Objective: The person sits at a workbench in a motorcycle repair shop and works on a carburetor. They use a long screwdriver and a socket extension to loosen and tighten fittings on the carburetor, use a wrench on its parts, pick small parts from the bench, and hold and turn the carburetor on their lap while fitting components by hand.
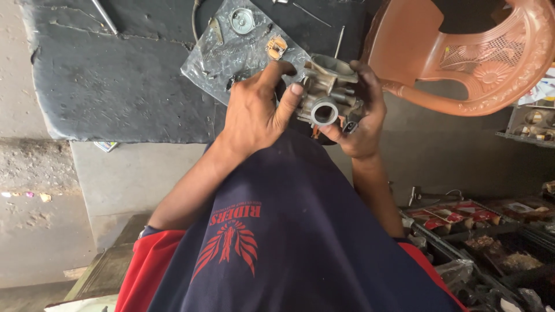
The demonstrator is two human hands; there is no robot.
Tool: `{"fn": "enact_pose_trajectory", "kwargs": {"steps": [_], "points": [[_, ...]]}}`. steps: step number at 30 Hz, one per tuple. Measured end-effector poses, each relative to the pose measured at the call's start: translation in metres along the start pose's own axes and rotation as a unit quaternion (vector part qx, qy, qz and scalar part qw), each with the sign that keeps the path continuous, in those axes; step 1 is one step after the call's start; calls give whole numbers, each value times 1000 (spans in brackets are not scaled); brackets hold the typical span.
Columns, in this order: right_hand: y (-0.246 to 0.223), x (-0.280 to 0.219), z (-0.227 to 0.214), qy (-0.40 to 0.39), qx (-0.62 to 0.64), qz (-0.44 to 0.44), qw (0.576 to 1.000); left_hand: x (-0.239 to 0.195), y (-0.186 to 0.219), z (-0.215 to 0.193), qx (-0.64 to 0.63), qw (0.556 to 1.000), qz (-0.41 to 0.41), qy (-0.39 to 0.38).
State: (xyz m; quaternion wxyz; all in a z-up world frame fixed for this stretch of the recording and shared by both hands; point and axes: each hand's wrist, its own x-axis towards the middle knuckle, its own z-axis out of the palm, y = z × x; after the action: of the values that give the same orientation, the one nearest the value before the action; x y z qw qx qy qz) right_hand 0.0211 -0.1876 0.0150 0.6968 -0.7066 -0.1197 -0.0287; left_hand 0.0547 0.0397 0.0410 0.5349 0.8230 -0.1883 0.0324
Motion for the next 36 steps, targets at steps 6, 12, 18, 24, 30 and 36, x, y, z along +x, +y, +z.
{"fn": "enact_pose_trajectory", "kwargs": {"steps": [6,12,18,24,30,36], "points": [[-3,-1,-6,5,-19,1,1000,0,7,-7,-112,987,-112,-24],[-7,2,-10,-12,-17,-59,998,-6,4,-12,-153,987,-41,-30],[-31,2,-7,-2,-14,9,1000,-9,9,-18,-145,987,64,-27],[-35,4,-7,2,-2,10,1000,-8,5,-18,-138,979,152,-15],[-18,-2,-21,-35,-25,-57,997,-6,5,-23,-125,969,213,-6],[-16,2,-22,-53,-36,-115,991,-6,3,-24,-122,968,220,-7]]}}
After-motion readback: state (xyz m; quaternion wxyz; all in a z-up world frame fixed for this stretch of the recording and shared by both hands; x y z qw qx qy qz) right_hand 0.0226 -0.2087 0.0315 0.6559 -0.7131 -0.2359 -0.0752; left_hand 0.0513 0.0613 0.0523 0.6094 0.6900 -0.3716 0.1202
